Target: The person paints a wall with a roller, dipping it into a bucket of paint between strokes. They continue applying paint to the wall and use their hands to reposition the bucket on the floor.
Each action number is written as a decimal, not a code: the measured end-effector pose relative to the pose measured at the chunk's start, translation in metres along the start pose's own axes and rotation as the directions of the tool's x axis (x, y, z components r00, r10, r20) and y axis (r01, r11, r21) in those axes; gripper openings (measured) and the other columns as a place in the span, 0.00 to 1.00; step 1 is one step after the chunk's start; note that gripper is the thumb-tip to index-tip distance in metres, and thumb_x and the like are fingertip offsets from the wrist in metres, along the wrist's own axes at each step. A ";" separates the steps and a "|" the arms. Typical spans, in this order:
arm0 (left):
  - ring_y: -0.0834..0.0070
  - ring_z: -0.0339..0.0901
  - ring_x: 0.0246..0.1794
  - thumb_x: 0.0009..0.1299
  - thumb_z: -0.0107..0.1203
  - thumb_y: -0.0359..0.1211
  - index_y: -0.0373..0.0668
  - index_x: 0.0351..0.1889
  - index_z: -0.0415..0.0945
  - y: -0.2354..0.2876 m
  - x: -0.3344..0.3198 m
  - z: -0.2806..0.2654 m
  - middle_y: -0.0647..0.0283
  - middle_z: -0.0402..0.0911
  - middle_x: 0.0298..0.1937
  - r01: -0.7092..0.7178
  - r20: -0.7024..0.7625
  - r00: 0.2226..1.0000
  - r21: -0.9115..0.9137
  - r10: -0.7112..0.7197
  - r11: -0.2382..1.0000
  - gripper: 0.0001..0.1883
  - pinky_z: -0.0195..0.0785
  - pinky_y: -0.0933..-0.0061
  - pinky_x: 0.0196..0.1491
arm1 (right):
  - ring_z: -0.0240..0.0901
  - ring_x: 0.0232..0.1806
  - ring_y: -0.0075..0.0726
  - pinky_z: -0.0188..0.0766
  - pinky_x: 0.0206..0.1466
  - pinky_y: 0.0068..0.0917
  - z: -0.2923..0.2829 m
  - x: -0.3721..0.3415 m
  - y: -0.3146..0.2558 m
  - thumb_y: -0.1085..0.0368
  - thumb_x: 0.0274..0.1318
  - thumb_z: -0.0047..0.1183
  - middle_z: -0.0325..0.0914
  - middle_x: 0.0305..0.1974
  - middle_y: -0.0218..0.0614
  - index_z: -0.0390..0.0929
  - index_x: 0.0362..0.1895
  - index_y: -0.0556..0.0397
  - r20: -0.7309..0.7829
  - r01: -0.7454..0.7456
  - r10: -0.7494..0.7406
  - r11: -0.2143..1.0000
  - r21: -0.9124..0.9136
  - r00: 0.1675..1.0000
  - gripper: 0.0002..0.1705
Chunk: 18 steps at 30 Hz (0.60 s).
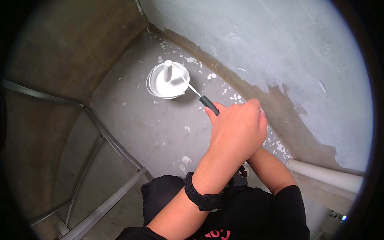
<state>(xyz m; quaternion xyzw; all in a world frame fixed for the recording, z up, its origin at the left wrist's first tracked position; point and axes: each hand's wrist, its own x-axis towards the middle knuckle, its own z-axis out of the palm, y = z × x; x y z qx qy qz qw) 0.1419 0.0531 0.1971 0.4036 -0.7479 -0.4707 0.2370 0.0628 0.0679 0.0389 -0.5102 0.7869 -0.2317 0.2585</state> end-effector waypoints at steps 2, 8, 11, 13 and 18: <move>0.44 0.80 0.31 0.69 0.51 0.32 0.32 0.28 0.75 0.001 0.001 0.000 0.42 0.80 0.24 0.007 0.013 1.000 -0.005 -0.007 1.000 0.11 0.69 0.47 0.45 | 0.57 0.20 0.23 0.58 0.26 0.31 0.000 0.000 -0.002 0.53 0.65 0.58 0.67 0.16 0.26 0.81 0.51 0.53 -0.025 0.033 -0.033 0.999 0.006 0.999 0.19; 0.45 0.80 0.30 0.69 0.51 0.32 0.33 0.28 0.75 0.000 -0.001 0.002 0.42 0.80 0.25 -0.010 -0.037 0.999 0.025 0.011 1.000 0.11 0.71 0.49 0.44 | 0.56 0.20 0.23 0.57 0.26 0.30 0.014 0.007 0.016 0.52 0.65 0.57 0.64 0.16 0.24 0.81 0.49 0.55 -0.052 -0.009 0.012 0.998 0.060 0.999 0.19; 0.45 0.81 0.30 0.69 0.51 0.32 0.33 0.28 0.75 0.000 -0.001 0.000 0.43 0.80 0.25 0.001 -0.004 1.000 0.015 -0.001 1.000 0.11 0.71 0.49 0.44 | 0.56 0.21 0.23 0.57 0.27 0.29 0.018 0.012 0.025 0.52 0.65 0.57 0.64 0.17 0.24 0.82 0.49 0.54 -0.047 -0.045 0.047 0.998 0.052 0.998 0.20; 0.45 0.81 0.30 0.69 0.51 0.32 0.33 0.28 0.75 0.000 0.000 0.000 0.43 0.80 0.24 0.000 -0.014 1.000 0.012 0.001 1.000 0.11 0.71 0.49 0.44 | 0.56 0.21 0.23 0.57 0.27 0.29 0.016 0.012 0.021 0.52 0.65 0.57 0.64 0.17 0.24 0.82 0.49 0.54 -0.045 -0.041 0.043 0.998 0.051 0.998 0.20; 0.45 0.81 0.30 0.69 0.51 0.32 0.33 0.28 0.75 -0.002 0.001 0.001 0.42 0.80 0.24 -0.006 0.001 1.000 0.006 0.006 1.000 0.11 0.71 0.49 0.43 | 0.57 0.23 0.23 0.58 0.29 0.30 0.011 0.009 0.014 0.52 0.65 0.57 0.65 0.18 0.25 0.82 0.50 0.54 -0.043 -0.023 0.025 0.999 0.047 0.999 0.20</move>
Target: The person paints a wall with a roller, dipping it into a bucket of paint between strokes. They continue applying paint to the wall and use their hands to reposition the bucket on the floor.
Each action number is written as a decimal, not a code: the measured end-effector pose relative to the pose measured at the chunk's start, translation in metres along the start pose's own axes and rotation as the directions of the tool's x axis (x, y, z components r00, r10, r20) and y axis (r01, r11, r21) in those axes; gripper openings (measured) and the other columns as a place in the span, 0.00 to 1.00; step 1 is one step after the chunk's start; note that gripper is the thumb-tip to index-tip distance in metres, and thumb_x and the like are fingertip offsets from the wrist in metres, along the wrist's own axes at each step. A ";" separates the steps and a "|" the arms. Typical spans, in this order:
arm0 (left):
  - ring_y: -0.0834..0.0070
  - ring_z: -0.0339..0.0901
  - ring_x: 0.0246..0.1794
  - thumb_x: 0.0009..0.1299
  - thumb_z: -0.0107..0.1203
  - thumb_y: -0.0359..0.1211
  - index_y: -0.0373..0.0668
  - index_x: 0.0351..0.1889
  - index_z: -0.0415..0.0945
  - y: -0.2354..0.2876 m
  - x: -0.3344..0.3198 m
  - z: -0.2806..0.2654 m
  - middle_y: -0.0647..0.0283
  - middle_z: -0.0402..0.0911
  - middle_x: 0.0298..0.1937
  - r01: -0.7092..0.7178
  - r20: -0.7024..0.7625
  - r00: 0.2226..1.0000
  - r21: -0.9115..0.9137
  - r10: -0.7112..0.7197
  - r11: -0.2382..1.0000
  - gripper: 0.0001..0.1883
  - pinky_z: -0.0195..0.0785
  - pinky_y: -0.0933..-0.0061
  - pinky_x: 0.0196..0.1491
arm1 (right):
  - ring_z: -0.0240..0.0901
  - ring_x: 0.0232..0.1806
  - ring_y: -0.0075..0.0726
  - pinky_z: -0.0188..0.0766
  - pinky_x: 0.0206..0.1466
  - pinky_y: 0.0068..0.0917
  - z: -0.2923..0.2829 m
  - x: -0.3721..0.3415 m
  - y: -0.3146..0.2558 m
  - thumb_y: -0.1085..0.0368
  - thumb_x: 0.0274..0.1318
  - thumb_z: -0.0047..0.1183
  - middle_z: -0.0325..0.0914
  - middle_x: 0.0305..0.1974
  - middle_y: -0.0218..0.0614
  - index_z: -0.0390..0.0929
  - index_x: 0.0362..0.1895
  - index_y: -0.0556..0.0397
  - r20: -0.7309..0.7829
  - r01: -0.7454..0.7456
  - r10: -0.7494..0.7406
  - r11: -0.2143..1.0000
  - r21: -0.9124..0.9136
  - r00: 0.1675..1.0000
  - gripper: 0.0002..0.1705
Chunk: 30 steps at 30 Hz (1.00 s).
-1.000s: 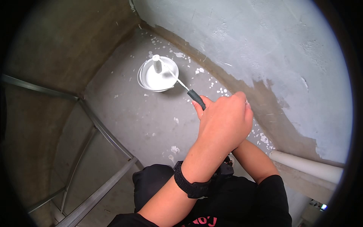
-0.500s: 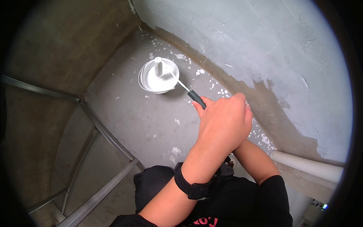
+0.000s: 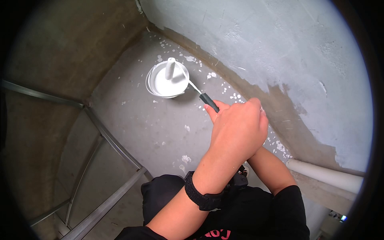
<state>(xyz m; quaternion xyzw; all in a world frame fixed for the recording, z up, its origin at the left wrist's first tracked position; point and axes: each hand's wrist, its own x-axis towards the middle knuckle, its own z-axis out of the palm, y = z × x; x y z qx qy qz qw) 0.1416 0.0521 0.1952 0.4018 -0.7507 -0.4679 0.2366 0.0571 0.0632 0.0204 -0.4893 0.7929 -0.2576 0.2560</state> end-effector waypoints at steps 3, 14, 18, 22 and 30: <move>0.44 0.80 0.29 0.69 0.51 0.32 0.33 0.28 0.75 0.000 -0.001 -0.001 0.42 0.80 0.24 -0.004 0.001 1.000 -0.002 0.004 1.000 0.12 0.71 0.49 0.43 | 0.57 0.23 0.23 0.58 0.29 0.29 0.001 0.001 0.002 0.52 0.65 0.57 0.66 0.19 0.24 0.82 0.50 0.55 0.015 -0.018 0.018 1.000 0.026 1.000 0.20; 0.44 0.81 0.30 0.69 0.50 0.32 0.32 0.29 0.75 -0.002 0.002 0.001 0.42 0.80 0.25 0.008 0.006 1.000 -0.012 -0.008 1.000 0.12 0.70 0.47 0.45 | 0.56 0.20 0.20 0.55 0.25 0.23 -0.008 0.011 0.004 0.52 0.68 0.53 0.66 0.20 0.23 0.78 0.43 0.56 0.440 -0.492 0.271 0.688 0.533 0.856 0.18; 0.43 0.80 0.31 0.69 0.51 0.32 0.32 0.29 0.75 -0.003 0.002 0.002 0.41 0.81 0.26 0.002 0.007 1.000 -0.009 -0.002 1.000 0.11 0.70 0.46 0.45 | 0.55 0.19 0.18 0.52 0.23 0.20 -0.025 0.008 -0.017 0.51 0.70 0.51 0.64 0.20 0.24 0.74 0.43 0.54 0.560 -0.570 0.219 0.570 0.591 0.799 0.18; 0.43 0.80 0.31 0.68 0.52 0.32 0.32 0.30 0.75 -0.003 0.001 0.003 0.42 0.81 0.26 0.002 -0.008 1.000 -0.020 -0.002 1.000 0.10 0.69 0.45 0.46 | 0.55 0.21 0.17 0.51 0.22 0.19 -0.014 0.010 0.001 0.49 0.72 0.48 0.64 0.23 0.24 0.71 0.49 0.58 0.617 -0.631 0.198 0.445 0.636 0.761 0.22; 0.41 0.80 0.31 0.69 0.51 0.33 0.33 0.31 0.75 0.000 0.001 0.001 0.40 0.81 0.27 0.047 0.018 0.999 -0.021 -0.046 0.999 0.11 0.70 0.42 0.43 | 0.56 0.22 0.16 0.54 0.23 0.17 -0.003 0.005 0.019 0.54 0.68 0.55 0.65 0.26 0.22 0.73 0.46 0.54 0.638 -0.654 0.214 0.453 0.606 0.740 0.16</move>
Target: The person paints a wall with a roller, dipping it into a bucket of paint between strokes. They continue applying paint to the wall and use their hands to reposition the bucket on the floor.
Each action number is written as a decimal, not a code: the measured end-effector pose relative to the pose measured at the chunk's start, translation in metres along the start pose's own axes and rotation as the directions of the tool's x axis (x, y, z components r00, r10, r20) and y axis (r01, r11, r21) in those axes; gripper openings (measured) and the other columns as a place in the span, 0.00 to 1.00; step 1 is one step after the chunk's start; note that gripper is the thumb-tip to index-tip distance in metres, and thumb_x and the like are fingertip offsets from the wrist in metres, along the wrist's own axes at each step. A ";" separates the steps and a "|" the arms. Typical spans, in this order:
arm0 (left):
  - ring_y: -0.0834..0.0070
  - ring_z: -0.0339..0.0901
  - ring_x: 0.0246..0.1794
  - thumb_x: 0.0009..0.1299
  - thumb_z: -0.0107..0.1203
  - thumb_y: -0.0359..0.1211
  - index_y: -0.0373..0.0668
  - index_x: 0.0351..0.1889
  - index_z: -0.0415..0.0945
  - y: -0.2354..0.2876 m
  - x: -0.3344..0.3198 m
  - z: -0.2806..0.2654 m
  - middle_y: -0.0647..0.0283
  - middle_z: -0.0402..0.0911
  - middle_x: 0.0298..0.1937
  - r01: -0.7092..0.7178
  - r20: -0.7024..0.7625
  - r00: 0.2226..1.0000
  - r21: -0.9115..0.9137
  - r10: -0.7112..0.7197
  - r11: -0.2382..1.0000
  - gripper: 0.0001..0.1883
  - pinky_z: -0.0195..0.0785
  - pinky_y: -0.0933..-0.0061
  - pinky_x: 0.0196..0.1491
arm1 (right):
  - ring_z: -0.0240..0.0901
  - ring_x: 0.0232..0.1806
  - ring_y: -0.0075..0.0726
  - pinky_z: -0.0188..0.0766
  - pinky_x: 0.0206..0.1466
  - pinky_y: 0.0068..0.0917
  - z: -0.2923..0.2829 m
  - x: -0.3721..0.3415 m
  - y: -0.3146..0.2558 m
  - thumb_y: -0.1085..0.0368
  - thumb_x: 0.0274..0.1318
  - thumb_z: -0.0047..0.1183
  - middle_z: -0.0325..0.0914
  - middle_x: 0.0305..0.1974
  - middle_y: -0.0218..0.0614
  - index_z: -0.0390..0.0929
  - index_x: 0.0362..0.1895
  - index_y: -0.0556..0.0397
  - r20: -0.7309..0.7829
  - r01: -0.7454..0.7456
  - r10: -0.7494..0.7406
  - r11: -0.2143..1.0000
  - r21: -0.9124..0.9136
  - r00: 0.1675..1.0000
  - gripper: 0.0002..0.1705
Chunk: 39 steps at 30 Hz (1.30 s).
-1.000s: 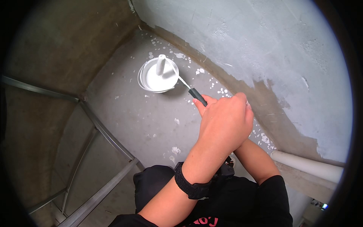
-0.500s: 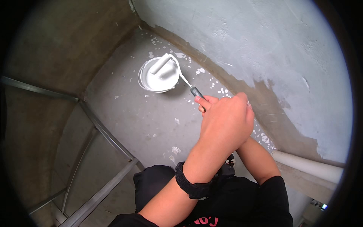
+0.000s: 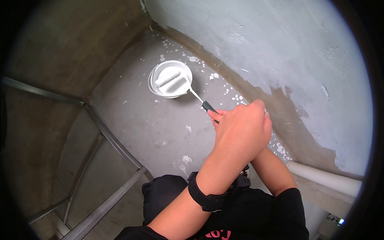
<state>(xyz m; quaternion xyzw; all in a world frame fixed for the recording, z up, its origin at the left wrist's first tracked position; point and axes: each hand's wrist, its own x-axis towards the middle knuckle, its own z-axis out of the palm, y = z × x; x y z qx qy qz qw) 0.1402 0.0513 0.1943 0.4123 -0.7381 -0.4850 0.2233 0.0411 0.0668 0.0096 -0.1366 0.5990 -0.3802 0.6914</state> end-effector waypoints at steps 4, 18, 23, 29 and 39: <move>0.41 0.80 0.31 0.69 0.51 0.34 0.33 0.31 0.75 -0.001 -0.001 0.003 0.40 0.81 0.26 -0.028 -0.029 0.999 0.022 0.028 0.999 0.11 0.71 0.43 0.42 | 0.61 0.23 0.16 0.57 0.24 0.17 0.003 0.004 0.002 0.58 0.67 0.57 0.69 0.28 0.24 0.74 0.41 0.52 -0.048 0.038 -0.039 0.999 -0.019 0.998 0.11; 0.43 0.80 0.29 0.68 0.51 0.32 0.32 0.29 0.74 0.000 -0.001 -0.001 0.40 0.80 0.25 -0.038 -0.009 0.999 0.002 0.038 0.999 0.11 0.72 0.48 0.39 | 0.69 0.30 0.22 0.67 0.33 0.22 0.000 0.007 0.003 0.55 0.73 0.45 0.73 0.36 0.31 0.72 0.54 0.58 0.178 -0.017 0.016 1.000 0.007 0.984 0.19; 0.42 0.80 0.29 0.68 0.51 0.32 0.32 0.29 0.74 -0.002 -0.002 -0.002 0.40 0.80 0.25 -0.039 -0.010 0.999 -0.006 0.039 0.999 0.11 0.72 0.47 0.38 | 0.62 0.23 0.19 0.59 0.23 0.19 -0.002 0.008 0.000 0.55 0.73 0.45 0.69 0.31 0.28 0.71 0.49 0.57 0.103 -0.035 0.026 0.996 0.087 0.994 0.17; 0.43 0.81 0.29 0.68 0.52 0.32 0.32 0.28 0.74 -0.003 -0.001 0.001 0.41 0.80 0.25 -0.051 -0.029 0.998 -0.008 0.051 0.999 0.11 0.72 0.48 0.38 | 0.52 0.14 0.15 0.48 0.14 0.21 0.023 0.009 -0.006 0.47 0.71 0.46 0.63 0.19 0.21 0.71 0.36 0.52 -0.178 0.080 -0.146 0.939 -0.335 0.973 0.21; 0.46 0.80 0.27 0.67 0.53 0.31 0.33 0.28 0.73 -0.002 0.000 0.007 0.44 0.80 0.23 -0.054 -0.042 0.998 0.003 0.054 0.999 0.10 0.72 0.51 0.37 | 0.53 0.14 0.17 0.49 0.15 0.23 0.005 0.041 0.012 0.42 0.70 0.48 0.63 0.18 0.22 0.71 0.28 0.51 -0.181 0.083 -0.255 0.763 -0.641 0.950 0.26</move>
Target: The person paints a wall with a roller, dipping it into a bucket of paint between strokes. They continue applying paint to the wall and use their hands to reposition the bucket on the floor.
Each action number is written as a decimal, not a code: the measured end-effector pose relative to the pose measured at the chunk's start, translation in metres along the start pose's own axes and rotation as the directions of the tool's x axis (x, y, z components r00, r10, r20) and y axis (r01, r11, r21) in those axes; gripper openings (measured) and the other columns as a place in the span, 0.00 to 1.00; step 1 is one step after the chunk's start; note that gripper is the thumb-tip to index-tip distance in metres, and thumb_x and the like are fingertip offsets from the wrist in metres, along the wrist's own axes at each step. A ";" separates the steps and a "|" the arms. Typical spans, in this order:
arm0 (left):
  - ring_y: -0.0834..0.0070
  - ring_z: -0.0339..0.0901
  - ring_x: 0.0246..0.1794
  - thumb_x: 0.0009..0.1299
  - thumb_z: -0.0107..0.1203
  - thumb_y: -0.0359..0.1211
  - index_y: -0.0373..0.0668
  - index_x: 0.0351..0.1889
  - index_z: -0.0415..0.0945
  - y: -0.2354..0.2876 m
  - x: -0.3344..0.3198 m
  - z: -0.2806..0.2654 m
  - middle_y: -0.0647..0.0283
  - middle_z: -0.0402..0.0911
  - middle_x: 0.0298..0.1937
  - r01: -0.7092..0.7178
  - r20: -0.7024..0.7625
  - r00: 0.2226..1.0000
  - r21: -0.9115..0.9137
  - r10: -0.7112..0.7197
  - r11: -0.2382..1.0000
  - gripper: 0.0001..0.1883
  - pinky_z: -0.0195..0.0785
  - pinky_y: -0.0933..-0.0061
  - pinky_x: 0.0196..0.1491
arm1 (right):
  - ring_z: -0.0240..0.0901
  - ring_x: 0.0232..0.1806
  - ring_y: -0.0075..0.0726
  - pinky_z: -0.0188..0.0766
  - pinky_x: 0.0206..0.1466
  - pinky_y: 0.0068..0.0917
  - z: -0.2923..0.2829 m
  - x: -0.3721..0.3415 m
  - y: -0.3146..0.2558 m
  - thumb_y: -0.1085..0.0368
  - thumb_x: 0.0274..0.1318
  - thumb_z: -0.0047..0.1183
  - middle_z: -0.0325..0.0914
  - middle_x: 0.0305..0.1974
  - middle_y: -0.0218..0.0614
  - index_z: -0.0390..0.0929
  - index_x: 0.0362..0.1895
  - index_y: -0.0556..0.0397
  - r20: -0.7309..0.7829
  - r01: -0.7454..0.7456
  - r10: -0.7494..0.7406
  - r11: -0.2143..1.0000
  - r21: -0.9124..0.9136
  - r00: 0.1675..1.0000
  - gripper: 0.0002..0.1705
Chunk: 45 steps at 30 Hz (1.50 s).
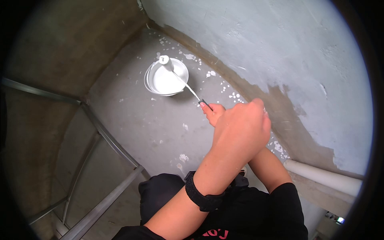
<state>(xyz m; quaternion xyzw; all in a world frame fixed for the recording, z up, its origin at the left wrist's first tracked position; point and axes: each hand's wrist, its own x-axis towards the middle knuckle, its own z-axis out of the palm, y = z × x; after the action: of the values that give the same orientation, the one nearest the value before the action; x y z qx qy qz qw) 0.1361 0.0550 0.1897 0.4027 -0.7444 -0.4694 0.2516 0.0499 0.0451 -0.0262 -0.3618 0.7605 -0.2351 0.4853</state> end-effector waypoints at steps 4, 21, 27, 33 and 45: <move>0.47 0.81 0.27 0.68 0.52 0.31 0.33 0.28 0.74 0.000 0.000 -0.001 0.44 0.80 0.24 0.007 -0.009 1.000 0.011 -0.007 1.000 0.10 0.72 0.51 0.39 | 0.54 0.14 0.18 0.48 0.14 0.24 0.001 -0.003 -0.011 0.41 0.69 0.47 0.62 0.17 0.23 0.70 0.27 0.50 0.016 -0.048 0.047 0.997 0.067 0.999 0.27; 0.48 0.80 0.27 0.67 0.53 0.31 0.35 0.27 0.74 0.001 -0.002 -0.005 0.46 0.79 0.22 0.010 -0.007 1.000 0.005 -0.010 1.000 0.10 0.69 0.50 0.40 | 0.56 0.12 0.19 0.52 0.13 0.26 0.002 0.013 0.031 0.40 0.69 0.47 0.64 0.17 0.25 0.70 0.25 0.52 -0.101 0.121 -0.127 0.991 -0.062 0.987 0.30; 0.47 0.80 0.26 0.67 0.53 0.31 0.34 0.27 0.74 0.002 -0.002 -0.004 0.47 0.80 0.22 -0.001 -0.025 1.000 0.011 0.002 1.000 0.09 0.69 0.50 0.38 | 0.56 0.13 0.20 0.51 0.13 0.26 0.003 0.001 0.027 0.39 0.69 0.46 0.63 0.16 0.25 0.69 0.25 0.52 -0.053 0.071 -0.067 0.995 0.067 0.996 0.30; 0.49 0.79 0.25 0.67 0.54 0.31 0.34 0.27 0.74 0.001 -0.003 -0.003 0.47 0.80 0.22 -0.015 -0.024 1.000 0.014 0.015 1.000 0.09 0.70 0.52 0.37 | 0.56 0.13 0.19 0.51 0.13 0.25 0.003 0.006 0.017 0.39 0.69 0.46 0.62 0.16 0.24 0.69 0.25 0.51 -0.068 0.033 -0.037 0.998 -0.047 0.997 0.30; 0.50 0.79 0.23 0.67 0.54 0.31 0.36 0.26 0.74 -0.003 -0.004 -0.004 0.48 0.79 0.21 -0.006 -0.043 0.999 0.031 0.008 0.999 0.09 0.67 0.53 0.38 | 0.55 0.13 0.19 0.51 0.13 0.25 0.003 0.014 0.025 0.38 0.68 0.46 0.62 0.16 0.24 0.70 0.25 0.51 -0.021 -0.020 0.020 1.000 -0.002 1.000 0.31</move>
<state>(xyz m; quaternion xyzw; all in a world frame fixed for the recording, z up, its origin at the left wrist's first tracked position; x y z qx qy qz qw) 0.1418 0.0555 0.1885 0.4140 -0.7474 -0.4481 0.2631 0.0410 0.0492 -0.0532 -0.3521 0.7696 -0.2330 0.4791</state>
